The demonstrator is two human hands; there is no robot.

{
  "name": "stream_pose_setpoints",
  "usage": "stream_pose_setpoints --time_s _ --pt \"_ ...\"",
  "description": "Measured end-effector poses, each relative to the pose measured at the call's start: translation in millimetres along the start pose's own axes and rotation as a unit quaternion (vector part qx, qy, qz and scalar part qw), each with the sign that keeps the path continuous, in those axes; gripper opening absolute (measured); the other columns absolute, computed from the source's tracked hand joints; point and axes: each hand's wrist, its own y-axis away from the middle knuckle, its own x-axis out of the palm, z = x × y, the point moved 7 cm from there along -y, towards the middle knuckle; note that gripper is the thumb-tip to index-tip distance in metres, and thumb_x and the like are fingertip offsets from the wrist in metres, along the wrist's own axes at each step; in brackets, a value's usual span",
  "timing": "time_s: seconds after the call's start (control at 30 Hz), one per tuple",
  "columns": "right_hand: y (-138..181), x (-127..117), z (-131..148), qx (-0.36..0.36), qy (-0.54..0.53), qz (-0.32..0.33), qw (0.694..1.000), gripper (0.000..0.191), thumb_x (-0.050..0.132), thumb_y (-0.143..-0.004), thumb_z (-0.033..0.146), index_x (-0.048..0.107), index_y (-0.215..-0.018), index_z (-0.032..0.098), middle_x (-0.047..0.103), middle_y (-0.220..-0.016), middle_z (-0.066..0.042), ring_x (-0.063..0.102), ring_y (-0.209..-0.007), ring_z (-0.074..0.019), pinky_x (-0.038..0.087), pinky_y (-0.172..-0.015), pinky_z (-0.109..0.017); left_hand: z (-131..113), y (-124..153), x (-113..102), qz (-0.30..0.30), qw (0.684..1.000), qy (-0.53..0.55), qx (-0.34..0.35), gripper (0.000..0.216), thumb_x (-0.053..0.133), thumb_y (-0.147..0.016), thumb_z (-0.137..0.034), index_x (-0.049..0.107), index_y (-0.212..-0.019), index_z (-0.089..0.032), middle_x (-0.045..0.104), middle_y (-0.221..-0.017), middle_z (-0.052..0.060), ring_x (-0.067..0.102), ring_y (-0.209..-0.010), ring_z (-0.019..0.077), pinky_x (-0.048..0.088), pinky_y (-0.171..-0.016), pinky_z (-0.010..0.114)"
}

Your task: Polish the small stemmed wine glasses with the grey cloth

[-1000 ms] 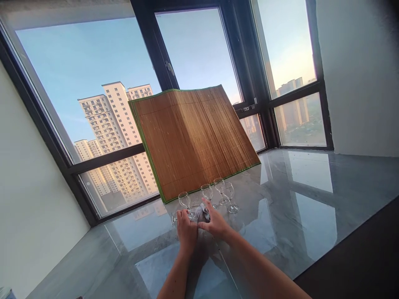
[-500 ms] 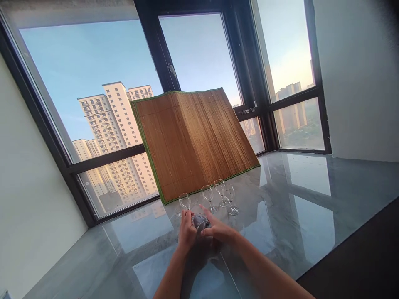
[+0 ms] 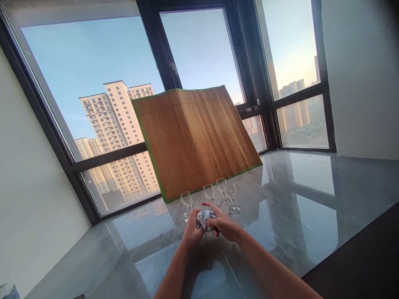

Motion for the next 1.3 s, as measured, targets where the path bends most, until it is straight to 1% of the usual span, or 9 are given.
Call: stream_pose_setpoints --time_s 0.2,0.57,0.67,0.77,0.83,0.9,1.03,1.2,1.3 --pt "-3.2 -6.4 7.6 -0.041 -0.011 -0.038 0.998 0.061 0.064 -0.067 0.024 0.049 -0.127 0.022 0.054 -0.072 0.007 0.036 -0.041 -0.0046 0.028 -0.033 -0.018 -15.4 -1.7 1.0 0.005 0.997 -0.059 0.059 0.027 0.065 -0.077 -0.034 0.058 -0.098 -0.018 0.056 -0.075 -0.003 0.046 -0.062 0.0114 0.034 -0.057 0.022" --pt "-7.7 -12.0 10.3 -0.097 -0.057 -0.113 0.987 0.06 0.068 -0.068 0.029 0.048 -0.125 0.021 0.05 -0.069 0.009 0.035 -0.04 -0.0039 0.027 -0.034 -0.018 1.1 -6.8 -0.9 -0.038 0.999 0.011 -0.013 0.03 0.065 -0.066 -0.024 0.058 -0.095 -0.018 0.052 -0.069 -0.005 0.047 -0.061 0.0108 0.035 -0.055 0.021" --pt "-7.5 -18.9 14.4 -0.104 -0.105 -0.136 0.98 0.059 0.07 -0.068 0.032 0.049 -0.122 0.021 0.052 -0.072 0.008 0.035 -0.042 -0.0032 0.025 -0.034 -0.017 12.3 -6.5 0.2 -0.043 0.991 0.091 -0.082 0.038 0.069 -0.06 -0.024 0.056 -0.095 -0.019 0.049 -0.067 -0.006 0.047 -0.058 0.0102 0.036 -0.051 0.02" --pt "-7.1 -34.0 17.8 -0.128 -0.112 -0.197 0.966 0.056 0.07 -0.069 0.033 0.049 -0.12 0.022 0.056 -0.078 0.006 0.038 -0.044 -0.0033 0.027 -0.035 -0.016 24.8 -2.9 -7.5 -0.094 0.955 0.216 -0.179 0.042 0.069 -0.062 -0.028 0.052 -0.1 -0.022 0.044 -0.068 -0.007 0.039 -0.049 0.0066 0.031 -0.044 0.018" --pt "-7.8 -41.1 16.3 -0.137 -0.059 -0.235 0.961 0.055 0.067 -0.07 0.033 0.047 -0.121 0.022 0.055 -0.075 0.007 0.038 -0.041 -0.0039 0.029 -0.033 -0.017 24.5 -0.9 -15.7 -0.124 0.921 0.309 -0.201 0.036 0.065 -0.067 -0.029 0.05 -0.099 -0.023 0.043 -0.071 -0.006 0.037 -0.049 0.0055 0.032 -0.043 0.017" --pt "-10.8 -40.8 11.0 -0.132 0.015 -0.243 0.961 0.055 0.063 -0.071 0.031 0.046 -0.122 0.022 0.052 -0.069 0.009 0.038 -0.036 -0.0048 0.031 -0.031 -0.019 16.6 -1.0 -17.7 -0.099 0.885 0.409 -0.199 0.025 0.062 -0.071 -0.029 0.052 -0.092 -0.021 0.046 -0.074 -0.002 0.04 -0.053 0.0062 0.034 -0.044 0.017" --pt "-21.3 -28.2 -11.5 -0.06 0.106 -0.185 0.975 0.062 0.057 -0.068 0.025 0.039 -0.127 0.022 0.052 -0.065 0.01 0.041 -0.03 -0.0066 0.032 -0.029 -0.02 -4.7 1.7 -10.1 -0.015 0.806 0.564 -0.179 0.015 0.058 -0.078 -0.029 0.058 -0.087 -0.018 0.05 -0.081 0.003 0.043 -0.058 0.0072 0.037 -0.044 0.016" --pt "-27.1 -22.2 -33.8 0.061 0.104 -0.132 0.984 0.067 0.058 -0.063 0.02 0.036 -0.127 0.018 0.051 -0.055 0.012 0.042 -0.027 -0.0089 0.029 -0.03 -0.019 -13.5 7.4 5.4 0.019 0.705 0.681 -0.195 0.014 0.06 -0.079 -0.02 0.061 -0.093 -0.016 0.047 -0.077 0.0 0.042 -0.056 0.0047 0.038 -0.046 0.013" --pt "-25.0 -18.9 -33.8 0.079 0.1 -0.111 0.986 0.067 0.06 -0.059 0.018 0.041 -0.124 0.018 0.052 -0.056 0.011 0.04 -0.027 -0.0081 0.028 -0.031 -0.019 -15.2 6.9 5.3 0.013 0.674 0.709 -0.207 0.013 0.06 -0.079 -0.017 0.061 -0.092 -0.015 0.048 -0.076 -0.001 0.044 -0.056 0.0047 0.039 -0.047 0.013"
